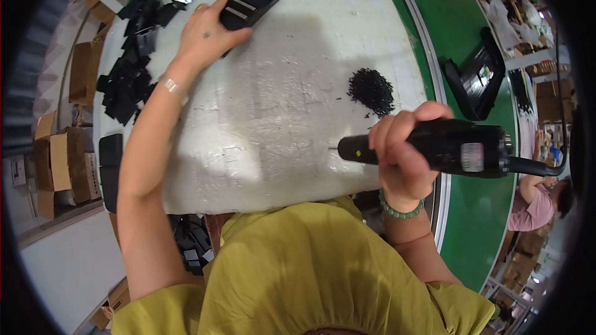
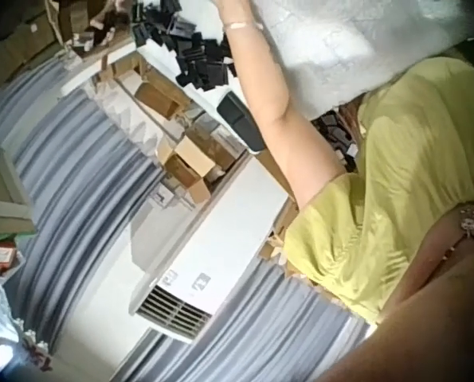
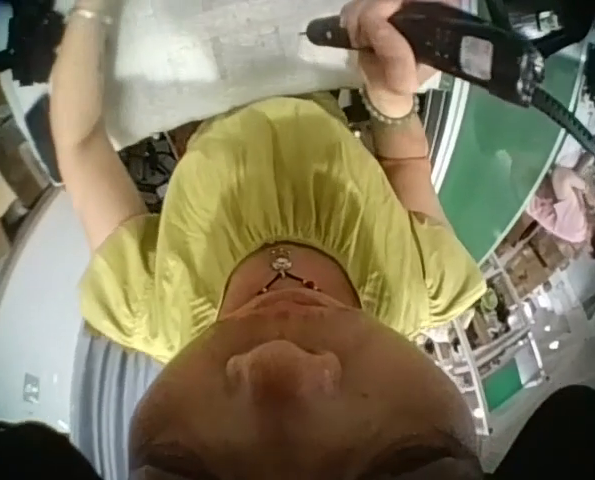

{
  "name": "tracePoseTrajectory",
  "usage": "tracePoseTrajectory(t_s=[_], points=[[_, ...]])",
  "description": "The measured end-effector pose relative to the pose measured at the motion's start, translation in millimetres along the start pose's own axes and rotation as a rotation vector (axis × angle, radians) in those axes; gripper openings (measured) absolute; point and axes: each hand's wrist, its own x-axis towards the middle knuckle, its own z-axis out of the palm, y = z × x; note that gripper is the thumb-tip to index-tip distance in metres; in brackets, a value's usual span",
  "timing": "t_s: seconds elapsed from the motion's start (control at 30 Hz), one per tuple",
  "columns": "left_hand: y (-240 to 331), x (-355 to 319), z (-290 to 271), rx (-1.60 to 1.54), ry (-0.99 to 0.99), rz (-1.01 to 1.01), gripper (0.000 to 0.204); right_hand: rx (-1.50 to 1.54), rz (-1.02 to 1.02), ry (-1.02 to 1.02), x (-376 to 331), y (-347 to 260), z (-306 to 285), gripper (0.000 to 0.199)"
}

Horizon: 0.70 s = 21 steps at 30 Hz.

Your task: Assemble small plastic components using an electric screwdriver at a manufacturing workstation.

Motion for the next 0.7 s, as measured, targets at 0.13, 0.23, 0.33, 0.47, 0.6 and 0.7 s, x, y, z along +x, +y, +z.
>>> tracePoseTrajectory(t_s=[0.13, 0.23, 0.33, 0.47, 0.6, 0.7], points=[[55, -66, -49, -0.207, -0.22, 0.132, 0.074, -0.007, -0.168, 0.101, 23, -10, -18, 0.036], [76, -115, -65, -0.461, -0.461, 0.222, 0.069, -0.11, -0.204, 0.216, 43, 2, -23, 0.032], [86, -146, -63, -0.431, -0.595, 0.248, 0.071, -0.175, -0.127, 0.256, 52, 11, -23, 0.029], [89, -151, -59, -0.356, -0.685, 0.184, 0.074, -0.184, -0.112, 0.246, 50, 13, -20, 0.029], [100, -124, -70, -0.382, -0.375, 0.315, 0.071, -0.069, -0.185, 0.121, 45, -2, -13, 0.032], [102, -107, -51, -0.401, -0.253, 0.432, 0.055, -0.031, -0.205, -0.029, 38, -18, 1, 0.037]])
